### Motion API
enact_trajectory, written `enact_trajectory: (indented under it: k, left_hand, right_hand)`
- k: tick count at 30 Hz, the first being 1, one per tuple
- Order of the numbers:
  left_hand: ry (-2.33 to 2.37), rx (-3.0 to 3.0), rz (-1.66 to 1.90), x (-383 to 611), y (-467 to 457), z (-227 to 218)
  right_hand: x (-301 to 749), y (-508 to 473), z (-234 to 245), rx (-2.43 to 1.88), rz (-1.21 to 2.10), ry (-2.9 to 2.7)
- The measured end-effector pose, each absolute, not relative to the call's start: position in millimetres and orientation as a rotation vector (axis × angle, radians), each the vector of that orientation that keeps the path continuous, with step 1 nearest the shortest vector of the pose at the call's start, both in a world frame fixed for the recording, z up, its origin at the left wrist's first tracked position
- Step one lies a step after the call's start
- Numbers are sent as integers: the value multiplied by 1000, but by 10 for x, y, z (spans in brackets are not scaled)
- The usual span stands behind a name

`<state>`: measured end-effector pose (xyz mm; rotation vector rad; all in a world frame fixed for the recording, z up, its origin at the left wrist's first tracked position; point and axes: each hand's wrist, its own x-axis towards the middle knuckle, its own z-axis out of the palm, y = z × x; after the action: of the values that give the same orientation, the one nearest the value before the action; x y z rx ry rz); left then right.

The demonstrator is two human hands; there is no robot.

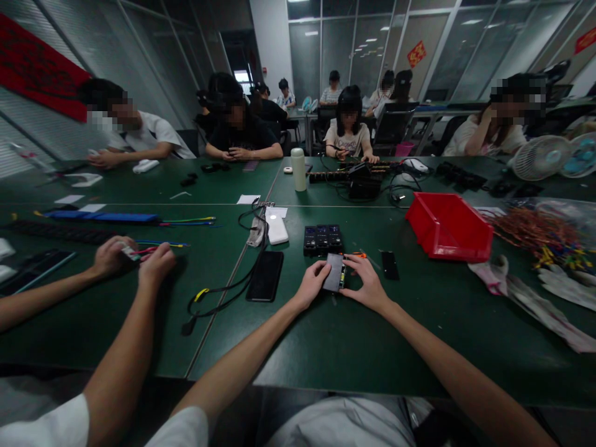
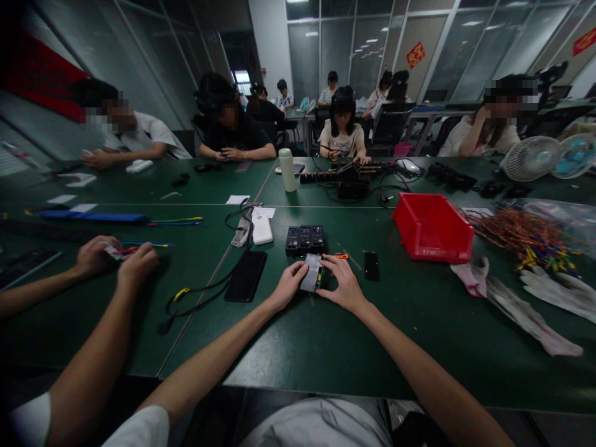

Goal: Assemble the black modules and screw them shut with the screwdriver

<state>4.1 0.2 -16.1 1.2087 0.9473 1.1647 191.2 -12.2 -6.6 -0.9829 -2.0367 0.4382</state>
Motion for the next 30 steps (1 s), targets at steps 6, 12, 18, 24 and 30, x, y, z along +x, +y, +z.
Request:
enact_trajectory:
  k: [6, 12, 18, 24, 30]
  left_hand:
    - [953, 1117, 1073, 40, 1, -180]
    - [883, 1015, 1075, 50, 7, -197]
    - [845, 946, 1096, 52, 12, -189]
    - [811, 888, 1124, 50, 12, -164]
    - [816, 896, 1138, 54, -2, -145]
  right_hand:
    - [1918, -120, -61, -996, 455, -2027]
    - [1917, -100, -72, -981, 515, -1999]
    - [1929, -87, -84, -910, 625, -1932]
    - [1928, -91, -78, -874, 710, -1888]
    - [1925, -92, -88, -895, 709, -1861]
